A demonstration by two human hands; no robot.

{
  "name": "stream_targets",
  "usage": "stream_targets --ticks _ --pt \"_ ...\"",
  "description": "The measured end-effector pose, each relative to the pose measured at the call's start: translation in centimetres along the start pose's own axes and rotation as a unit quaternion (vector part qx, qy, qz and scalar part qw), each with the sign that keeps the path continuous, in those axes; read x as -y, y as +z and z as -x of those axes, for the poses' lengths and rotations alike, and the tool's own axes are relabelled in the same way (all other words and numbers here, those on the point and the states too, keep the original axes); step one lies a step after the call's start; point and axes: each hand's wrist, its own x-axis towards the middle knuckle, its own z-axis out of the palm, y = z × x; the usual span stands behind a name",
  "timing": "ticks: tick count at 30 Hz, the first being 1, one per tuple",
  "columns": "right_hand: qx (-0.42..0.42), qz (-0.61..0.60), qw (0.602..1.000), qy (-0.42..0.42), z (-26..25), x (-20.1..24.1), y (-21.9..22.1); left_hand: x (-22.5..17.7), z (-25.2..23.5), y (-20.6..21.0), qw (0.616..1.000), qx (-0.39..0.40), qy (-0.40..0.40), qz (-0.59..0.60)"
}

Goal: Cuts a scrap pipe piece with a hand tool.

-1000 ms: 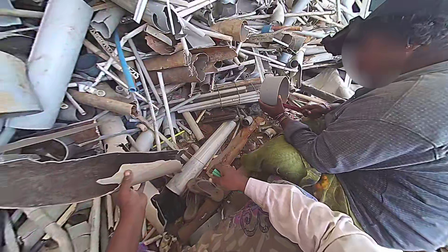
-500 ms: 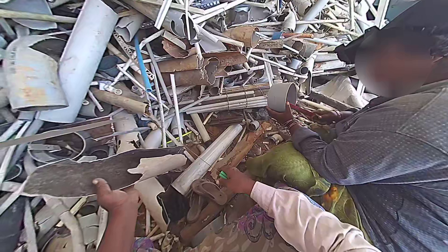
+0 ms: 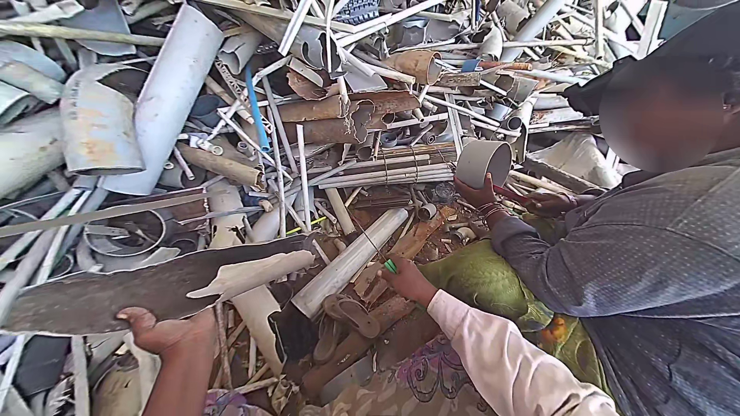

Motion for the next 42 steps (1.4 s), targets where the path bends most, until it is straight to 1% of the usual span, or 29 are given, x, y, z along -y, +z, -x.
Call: stream_targets --ticks 4,7,8,10,13,15,17,19,21,23,25,26,29,30,32,35,37,39,42 --pt "-0.066 -0.070 0.995 -0.008 0.4 -0.7 -0.9 -1.8 -1.7 -1.1 0.997 0.060 0.053 0.018" --pt "-0.083 -0.109 0.990 -0.019 0.5 -1.2 -0.8 -2.5 -2.7 -1.9 0.995 0.068 0.054 0.037" --pt "-0.074 -0.124 0.989 -0.029 0.6 -1.4 -0.7 -2.4 -2.9 -1.9 0.996 0.069 0.049 0.041" --pt "-0.028 -0.153 0.986 -0.057 1.1 -1.4 -0.6 -1.9 -2.5 -1.4 0.997 0.051 0.018 0.058" --pt "0.081 -0.178 0.976 -0.098 1.7 -1.2 -0.4 0.0 -1.1 -0.4 0.996 -0.005 -0.046 0.070" --pt "0.137 -0.147 0.973 -0.109 1.6 -1.3 -0.1 1.5 0.1 0.1 0.995 -0.020 -0.085 0.049" --pt "0.165 -0.078 0.978 -0.105 1.2 -1.7 0.3 2.9 1.3 0.3 0.992 0.000 -0.127 0.006" --pt "0.178 0.046 0.978 -0.096 0.8 -1.6 0.3 3.9 2.6 0.3 0.984 0.049 -0.156 -0.072" --pt "0.197 0.180 0.961 -0.077 0.6 -1.3 0.1 4.4 3.9 0.3 0.964 0.116 -0.173 -0.166" --pt "0.213 0.260 0.939 -0.071 0.3 -1.6 0.1 4.6 4.6 0.2 0.948 0.175 -0.160 -0.213" --pt "0.222 0.282 0.931 -0.072 0.3 -1.7 0.0 4.2 4.8 0.4 0.941 0.216 -0.140 -0.221" --pt "0.222 0.281 0.931 -0.071 0.5 -1.6 -0.2 4.2 4.7 0.4 0.940 0.221 -0.139 -0.218" --pt "0.223 0.272 0.933 -0.077 1.1 -1.5 -0.7 4.6 4.7 0.4 0.946 0.185 -0.154 -0.216" --pt "0.227 0.275 0.932 -0.066 1.3 -1.4 -0.7 4.6 4.7 0.5 0.947 0.179 -0.157 -0.217" --pt "0.238 0.291 0.927 -0.018 1.4 -1.4 -0.6 4.6 4.6 0.7 0.946 0.180 -0.156 -0.218" --pt "0.260 0.316 0.911 0.045 1.4 -1.9 0.0 4.6 5.0 0.8 0.941 0.201 -0.152 -0.225" --pt "0.280 0.328 0.899 0.072 1.2 -2.6 0.7 4.6 5.4 0.7 0.936 0.222 -0.154 -0.226" --pt "0.295 0.325 0.894 0.088 1.1 -3.1 1.4 4.7 5.6 0.8 0.937 0.225 -0.155 -0.220" --pt "0.284 0.333 0.892 0.118 1.4 -3.1 2.2 4.9 5.4 0.6 0.939 0.222 -0.166 -0.204"
